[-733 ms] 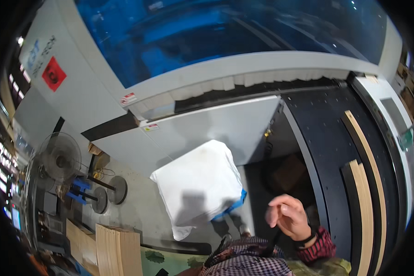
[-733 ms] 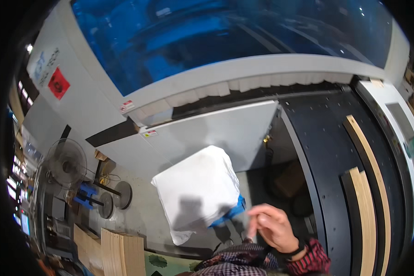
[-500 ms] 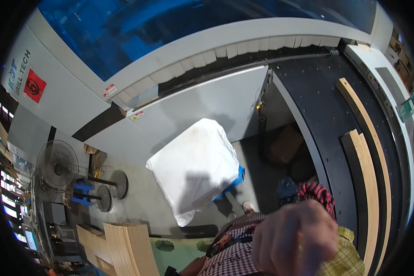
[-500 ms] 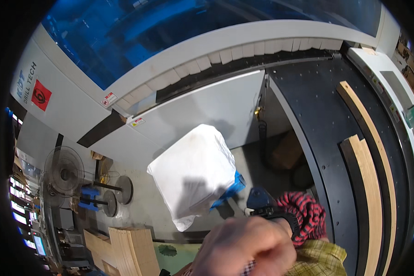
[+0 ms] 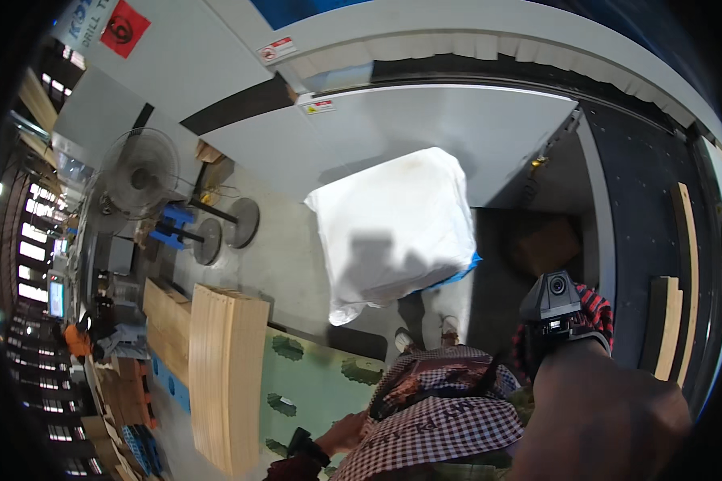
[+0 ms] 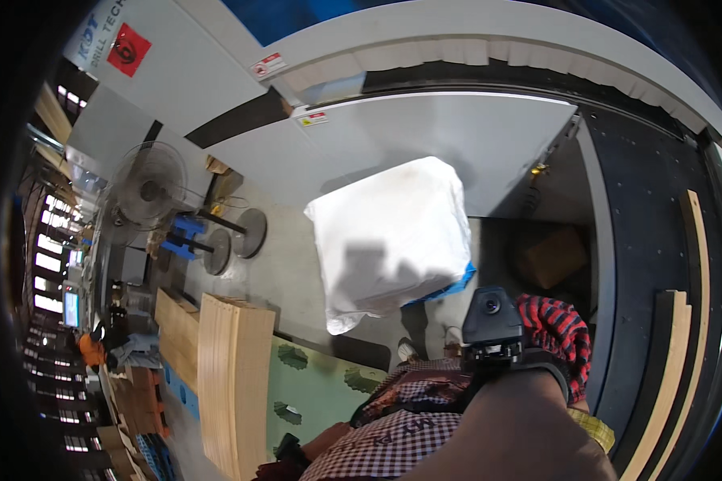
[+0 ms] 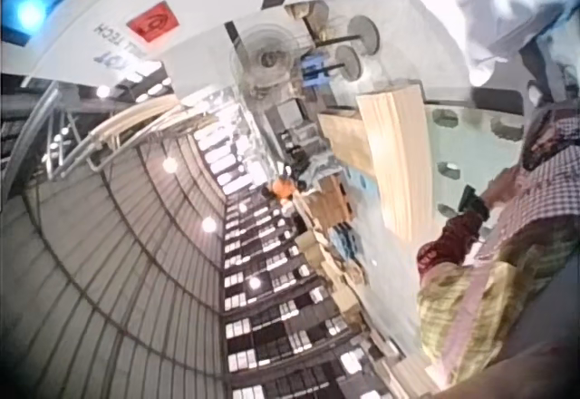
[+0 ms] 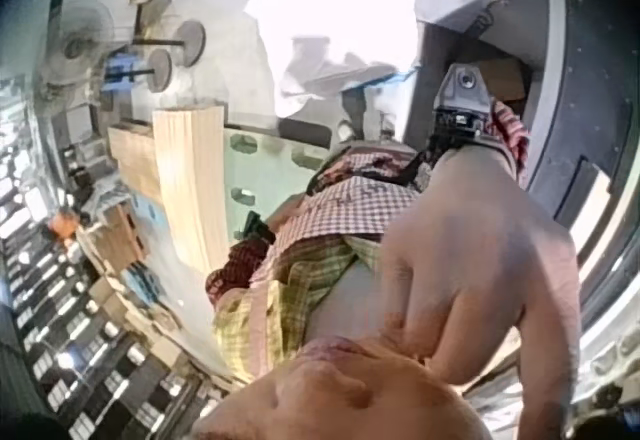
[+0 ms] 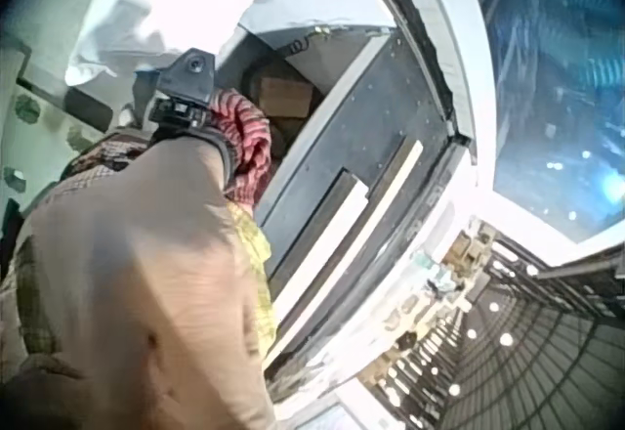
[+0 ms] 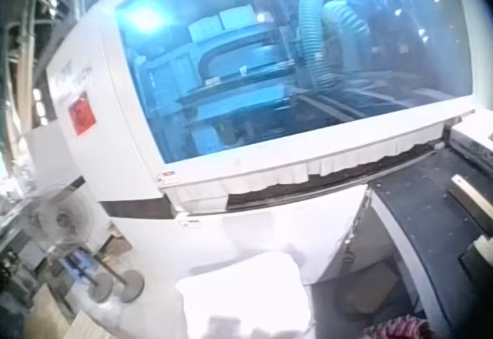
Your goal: Use an air gun to clean dust from wooden planks and then stack and organize them on a machine surface and a storage pallet.
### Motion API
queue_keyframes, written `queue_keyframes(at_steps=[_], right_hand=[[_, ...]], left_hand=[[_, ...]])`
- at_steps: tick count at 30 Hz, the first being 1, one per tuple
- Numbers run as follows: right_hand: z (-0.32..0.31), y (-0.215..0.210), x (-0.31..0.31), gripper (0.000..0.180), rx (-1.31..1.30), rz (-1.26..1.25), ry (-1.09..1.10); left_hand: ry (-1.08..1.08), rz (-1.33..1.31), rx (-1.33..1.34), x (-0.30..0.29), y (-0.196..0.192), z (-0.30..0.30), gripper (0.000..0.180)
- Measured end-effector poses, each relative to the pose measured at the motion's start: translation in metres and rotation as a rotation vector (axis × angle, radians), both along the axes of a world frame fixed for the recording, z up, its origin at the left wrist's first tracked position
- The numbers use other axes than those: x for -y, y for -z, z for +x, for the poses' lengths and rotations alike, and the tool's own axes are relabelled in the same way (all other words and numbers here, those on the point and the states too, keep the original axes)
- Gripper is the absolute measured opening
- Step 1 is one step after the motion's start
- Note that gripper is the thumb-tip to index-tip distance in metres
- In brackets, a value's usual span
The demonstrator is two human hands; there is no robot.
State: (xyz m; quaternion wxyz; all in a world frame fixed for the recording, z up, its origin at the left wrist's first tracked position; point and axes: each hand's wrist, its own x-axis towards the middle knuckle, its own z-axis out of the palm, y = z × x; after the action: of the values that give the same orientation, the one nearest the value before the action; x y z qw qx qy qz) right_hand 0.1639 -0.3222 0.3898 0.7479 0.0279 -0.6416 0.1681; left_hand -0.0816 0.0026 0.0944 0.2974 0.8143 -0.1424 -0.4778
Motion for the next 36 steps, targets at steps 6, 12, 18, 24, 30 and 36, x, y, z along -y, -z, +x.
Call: queue_keyframes(at_steps=[6, 12, 18, 24, 30, 36], right_hand=[[0.018, 0.012, -0.027, 0.025, 0.07, -0.172, -0.138], [0.014, 0.048, -0.111, 0.022, 0.107, -0.552, -0.068], [-0.034, 0.079, -0.229, 0.02, 0.42, -0.703, 0.088], [0.015, 0.094, -0.34, 0.018, 0.422, -0.691, 0.114], [0.016, 0.105, -0.408, 0.017, 0.549, -0.655, 0.0], [-0.003, 0.111, -0.443, 0.018, 0.858, -0.587, -0.03]], left_hand=[[-0.131, -0.027, 0.057, -0.009, 0.039, -0.041, 0.077], [-0.287, -0.042, 0.037, -0.035, 0.037, -0.051, 0.079], [-0.447, -0.094, -0.024, -0.058, 0.027, -0.068, 0.075], [-0.63, -0.121, -0.061, -0.114, 0.014, -0.089, 0.07], [-0.784, -0.134, -0.086, -0.168, 0.007, -0.08, 0.066], [-0.953, -0.12, -0.142, -0.198, -0.007, -0.058, 0.062]])
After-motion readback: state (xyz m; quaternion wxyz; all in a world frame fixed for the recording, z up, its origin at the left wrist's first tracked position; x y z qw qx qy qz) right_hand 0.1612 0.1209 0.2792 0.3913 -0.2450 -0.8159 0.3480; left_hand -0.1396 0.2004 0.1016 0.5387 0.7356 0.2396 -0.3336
